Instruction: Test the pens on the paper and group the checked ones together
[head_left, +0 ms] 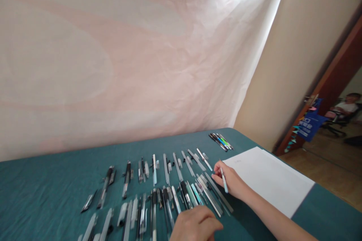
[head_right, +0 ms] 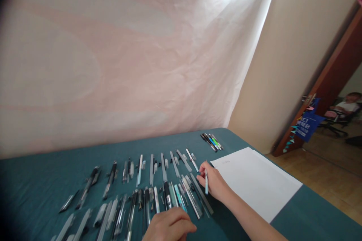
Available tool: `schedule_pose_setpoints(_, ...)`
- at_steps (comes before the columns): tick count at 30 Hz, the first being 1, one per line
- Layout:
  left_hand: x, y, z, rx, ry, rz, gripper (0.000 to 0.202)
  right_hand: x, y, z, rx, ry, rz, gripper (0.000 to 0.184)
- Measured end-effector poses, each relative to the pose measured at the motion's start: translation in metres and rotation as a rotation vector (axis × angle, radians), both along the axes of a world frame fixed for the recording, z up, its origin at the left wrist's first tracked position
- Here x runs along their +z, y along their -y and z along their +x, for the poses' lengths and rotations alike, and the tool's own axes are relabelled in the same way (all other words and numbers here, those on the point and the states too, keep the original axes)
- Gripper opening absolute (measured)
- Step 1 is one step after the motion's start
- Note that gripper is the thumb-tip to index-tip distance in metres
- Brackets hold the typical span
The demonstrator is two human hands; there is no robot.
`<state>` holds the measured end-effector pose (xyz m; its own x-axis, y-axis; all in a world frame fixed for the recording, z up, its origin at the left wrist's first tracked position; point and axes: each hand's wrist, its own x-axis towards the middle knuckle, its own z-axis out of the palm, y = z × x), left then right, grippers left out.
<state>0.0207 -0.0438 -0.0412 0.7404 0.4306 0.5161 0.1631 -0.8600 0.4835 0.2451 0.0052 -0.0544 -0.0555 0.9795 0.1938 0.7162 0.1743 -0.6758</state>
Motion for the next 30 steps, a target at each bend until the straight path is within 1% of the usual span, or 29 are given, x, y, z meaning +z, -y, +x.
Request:
schedule_pose_setpoints(5,-0.016,-0.004,0.004,0.002,0.085,-0.057,0.017,-0.002,0.000,0.003,-0.036,0.016,-0.007,0.010)
schedule_pose_setpoints(7,-0.018,-0.005,0.004,0.015,0.131,-0.106,0.024,-0.002,0.000,0.003,-0.049,0.016,-0.002,0.010)
schedule_pose_setpoints(9,-0.016,-0.005,0.005,0.054,0.207,-0.193,0.026,0.004,0.003,0.001,-0.047,-0.044,0.000,0.011)
schedule_pose_setpoints(11,-0.010,-0.005,0.005,0.127,0.281,-0.335,0.020,0.015,0.009,-0.005,-0.016,-0.201,-0.015,0.013)
schedule_pose_setpoints(14,0.002,-0.005,0.005,0.247,0.379,-0.667,0.017,0.039,0.025,-0.023,0.076,-0.514,-0.089,0.016)
schedule_pose_setpoints(16,0.009,-0.005,0.004,0.257,0.472,-0.891,0.024,0.052,0.035,-0.040,0.134,-0.707,-0.166,0.018)
schedule_pose_setpoints(18,0.014,-0.007,0.004,0.223,0.564,-1.019,0.030,0.060,0.042,-0.057,0.179,-0.838,-0.232,0.020)
schedule_pose_setpoints(21,0.018,-0.010,0.000,0.195,0.637,-1.045,0.031,0.066,0.043,-0.077,0.215,-0.894,-0.261,0.022)
schedule_pose_setpoints(23,0.020,-0.012,-0.003,0.220,0.651,-1.018,0.030,0.067,0.040,-0.085,0.222,-0.873,-0.238,0.022)
schedule_pose_setpoints(27,0.023,-0.015,-0.008,0.280,0.658,-0.977,0.025,0.064,0.034,-0.091,0.211,-0.859,-0.190,0.022)
schedule_pose_setpoints(30,0.025,-0.016,-0.008,0.263,0.678,-0.993,0.020,0.057,0.033,-0.090,0.190,-0.860,-0.183,0.021)
